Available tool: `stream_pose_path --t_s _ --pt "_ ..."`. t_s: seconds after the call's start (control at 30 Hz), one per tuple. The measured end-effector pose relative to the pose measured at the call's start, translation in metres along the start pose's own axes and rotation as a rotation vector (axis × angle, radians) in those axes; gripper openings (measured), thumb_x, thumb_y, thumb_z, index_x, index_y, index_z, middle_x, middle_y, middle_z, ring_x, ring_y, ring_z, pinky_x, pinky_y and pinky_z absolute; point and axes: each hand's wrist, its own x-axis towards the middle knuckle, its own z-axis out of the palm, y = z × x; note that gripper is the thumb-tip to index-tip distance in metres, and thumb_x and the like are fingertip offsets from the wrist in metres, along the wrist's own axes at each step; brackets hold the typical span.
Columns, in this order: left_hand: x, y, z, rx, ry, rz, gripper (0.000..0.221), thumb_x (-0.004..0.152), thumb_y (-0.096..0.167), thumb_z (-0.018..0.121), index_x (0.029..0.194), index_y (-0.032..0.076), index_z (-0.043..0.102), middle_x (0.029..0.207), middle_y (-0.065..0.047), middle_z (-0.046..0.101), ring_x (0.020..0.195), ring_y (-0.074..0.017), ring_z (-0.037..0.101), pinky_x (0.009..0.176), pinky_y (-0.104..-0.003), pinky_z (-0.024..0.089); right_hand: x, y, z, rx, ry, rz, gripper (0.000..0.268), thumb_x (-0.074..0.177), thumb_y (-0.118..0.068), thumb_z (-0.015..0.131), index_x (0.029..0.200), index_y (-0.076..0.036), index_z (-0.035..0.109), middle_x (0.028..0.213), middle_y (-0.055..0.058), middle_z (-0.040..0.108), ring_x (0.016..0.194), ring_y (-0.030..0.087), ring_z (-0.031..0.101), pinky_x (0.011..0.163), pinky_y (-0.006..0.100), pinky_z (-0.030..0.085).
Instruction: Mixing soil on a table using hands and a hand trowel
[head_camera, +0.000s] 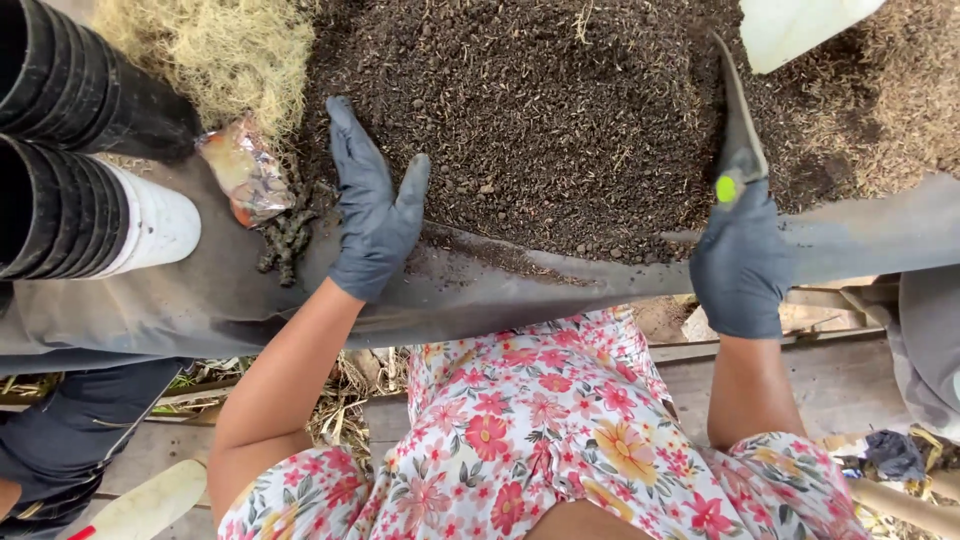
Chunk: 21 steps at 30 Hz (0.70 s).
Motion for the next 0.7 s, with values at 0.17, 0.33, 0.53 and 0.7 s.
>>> stream_pose_path --t_s 0.17,0.33,0.53,0.7 --pt "0.020 0.024 0.005 -0.163 0.008 0.025 0.096 0.112 0.044 0.054 0.163 0.003 -0.016 0.175 -0.021 -0.017 0.168 -0.0355 -0.009 0.142 -0.045 0.000 0.040 0.007 -0.046 0.632 -0.095 -0.022 0.030 0.114 -0.017 0.051 0.134 0.004 0.046 0.086 0.007 0.061 0.051 0.011 0.060 0.036 0.026 0.052" --pt "0.044 0.029 -0.008 -0.298 -0.004 0.393 0.082 0.123 0.025 0.065 0.174 0.021 0.000 0.183 -0.002 0.001 0.177 -0.0232 0.004 0.155 -0.044 0.010 0.058 0.017 -0.070 0.802 0.270 -0.007 0.043 0.118 -0.024 0.037 0.151 0.002 0.046 0.101 0.013 0.063 0.073 0.029 0.064 0.051 0.039 0.053" --pt "0.000 0.020 -0.045 0.260 0.021 0.004 0.086 0.108 0.046 0.055 0.163 -0.002 0.010 0.170 -0.030 0.016 0.161 -0.0453 0.012 0.135 -0.051 0.010 0.065 0.002 -0.029 0.558 0.383 0.210 0.019 0.124 -0.034 0.061 0.133 -0.017 0.062 0.083 -0.009 0.064 0.053 0.002 0.056 0.036 0.016 0.044" --pt "-0.004 0.008 -0.035 0.239 -0.099 -0.064 0.091 0.108 0.053 0.041 0.161 -0.007 -0.003 0.171 -0.030 0.002 0.161 -0.0449 0.005 0.134 -0.049 0.007 0.052 0.006 -0.019 1.209 0.183 0.003 0.031 0.120 -0.019 0.042 0.144 -0.001 0.052 0.104 0.022 0.059 0.075 0.041 0.058 0.055 0.052 0.045"
